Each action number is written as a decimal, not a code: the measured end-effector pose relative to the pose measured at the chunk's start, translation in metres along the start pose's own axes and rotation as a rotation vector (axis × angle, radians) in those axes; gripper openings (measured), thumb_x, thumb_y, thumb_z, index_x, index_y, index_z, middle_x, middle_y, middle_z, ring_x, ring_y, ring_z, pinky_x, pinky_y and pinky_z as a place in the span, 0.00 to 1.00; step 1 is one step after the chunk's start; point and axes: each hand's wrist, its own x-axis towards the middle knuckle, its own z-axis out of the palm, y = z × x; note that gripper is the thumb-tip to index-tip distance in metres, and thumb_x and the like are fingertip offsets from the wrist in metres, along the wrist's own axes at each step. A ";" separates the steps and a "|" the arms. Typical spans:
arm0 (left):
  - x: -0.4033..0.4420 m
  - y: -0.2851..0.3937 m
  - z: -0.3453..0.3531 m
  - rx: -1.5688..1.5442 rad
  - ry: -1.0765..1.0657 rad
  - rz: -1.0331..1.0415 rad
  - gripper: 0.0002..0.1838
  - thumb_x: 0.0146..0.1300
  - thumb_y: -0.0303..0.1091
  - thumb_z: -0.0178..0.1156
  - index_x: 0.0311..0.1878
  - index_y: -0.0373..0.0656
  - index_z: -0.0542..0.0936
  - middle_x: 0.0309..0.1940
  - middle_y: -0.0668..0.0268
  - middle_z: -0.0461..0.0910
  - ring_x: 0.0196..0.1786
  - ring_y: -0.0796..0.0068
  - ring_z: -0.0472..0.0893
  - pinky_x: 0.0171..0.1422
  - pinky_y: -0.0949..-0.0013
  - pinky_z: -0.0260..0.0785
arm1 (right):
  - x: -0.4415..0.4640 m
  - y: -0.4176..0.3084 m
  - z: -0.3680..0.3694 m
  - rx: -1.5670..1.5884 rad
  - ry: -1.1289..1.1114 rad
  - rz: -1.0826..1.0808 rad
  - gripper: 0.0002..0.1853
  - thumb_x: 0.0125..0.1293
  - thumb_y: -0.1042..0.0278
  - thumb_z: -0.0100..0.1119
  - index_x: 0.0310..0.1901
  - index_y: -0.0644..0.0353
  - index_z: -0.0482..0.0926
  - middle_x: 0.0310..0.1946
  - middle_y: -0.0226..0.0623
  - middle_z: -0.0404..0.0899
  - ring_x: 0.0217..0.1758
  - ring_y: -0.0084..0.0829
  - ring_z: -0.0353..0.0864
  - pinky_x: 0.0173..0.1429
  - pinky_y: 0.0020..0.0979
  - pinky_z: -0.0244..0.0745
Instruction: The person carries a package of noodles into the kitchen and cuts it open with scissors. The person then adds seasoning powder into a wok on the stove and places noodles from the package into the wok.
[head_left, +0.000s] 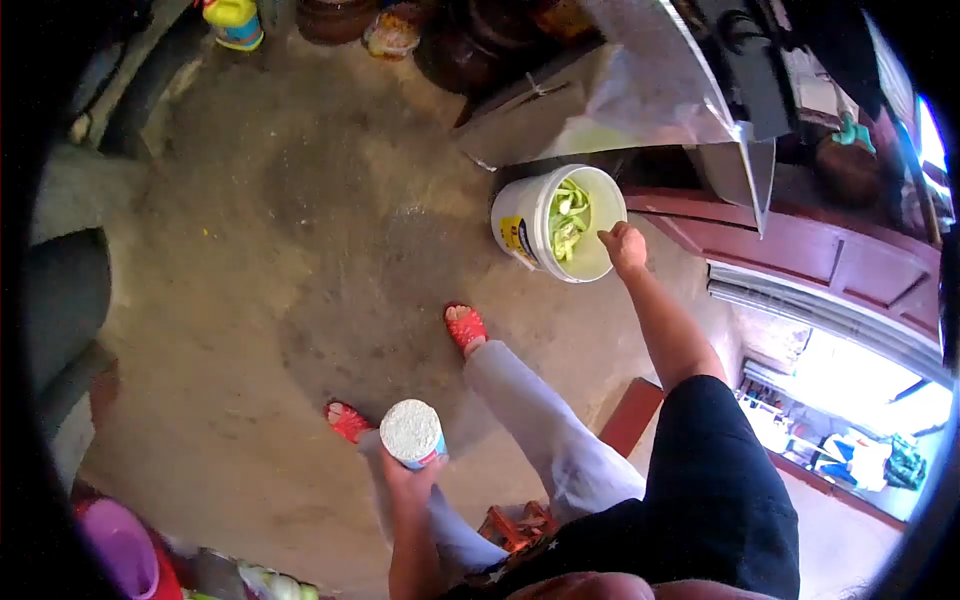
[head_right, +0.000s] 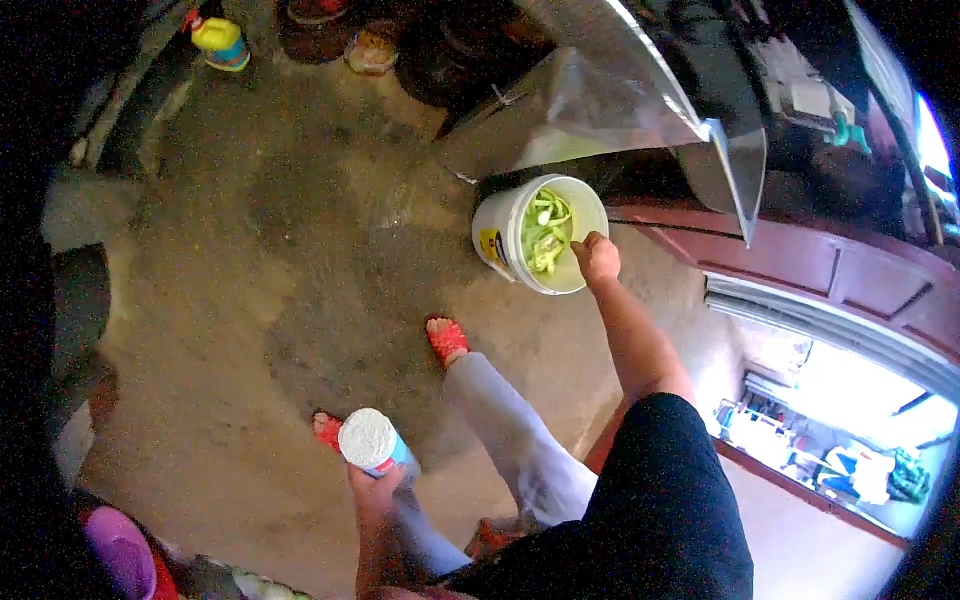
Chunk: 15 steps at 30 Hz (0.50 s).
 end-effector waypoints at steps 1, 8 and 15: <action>-0.011 0.011 0.000 -0.036 -0.039 0.030 0.40 0.36 0.22 0.65 0.59 0.37 0.63 0.52 0.61 0.71 0.53 0.69 0.73 0.59 0.65 0.63 | 0.003 0.008 0.001 -0.021 0.067 -0.017 0.08 0.50 0.64 0.56 0.27 0.60 0.77 0.24 0.45 0.78 0.30 0.42 0.79 0.38 0.38 0.73; -0.105 0.099 0.001 0.018 -0.030 0.056 0.39 0.35 0.23 0.65 0.57 0.36 0.64 0.50 0.60 0.73 0.52 0.68 0.74 0.58 0.66 0.65 | -0.034 0.042 -0.101 0.136 -0.270 0.198 0.24 0.58 0.44 0.50 0.36 0.62 0.79 0.37 0.51 0.79 0.45 0.50 0.77 0.50 0.45 0.70; -0.183 0.203 0.018 0.313 -0.367 0.096 0.43 0.34 0.26 0.70 0.59 0.36 0.63 0.50 0.60 0.72 0.52 0.69 0.74 0.57 0.65 0.66 | -0.032 0.140 -0.306 0.374 0.309 0.263 0.24 0.57 0.46 0.55 0.37 0.64 0.78 0.34 0.51 0.79 0.42 0.48 0.78 0.47 0.41 0.70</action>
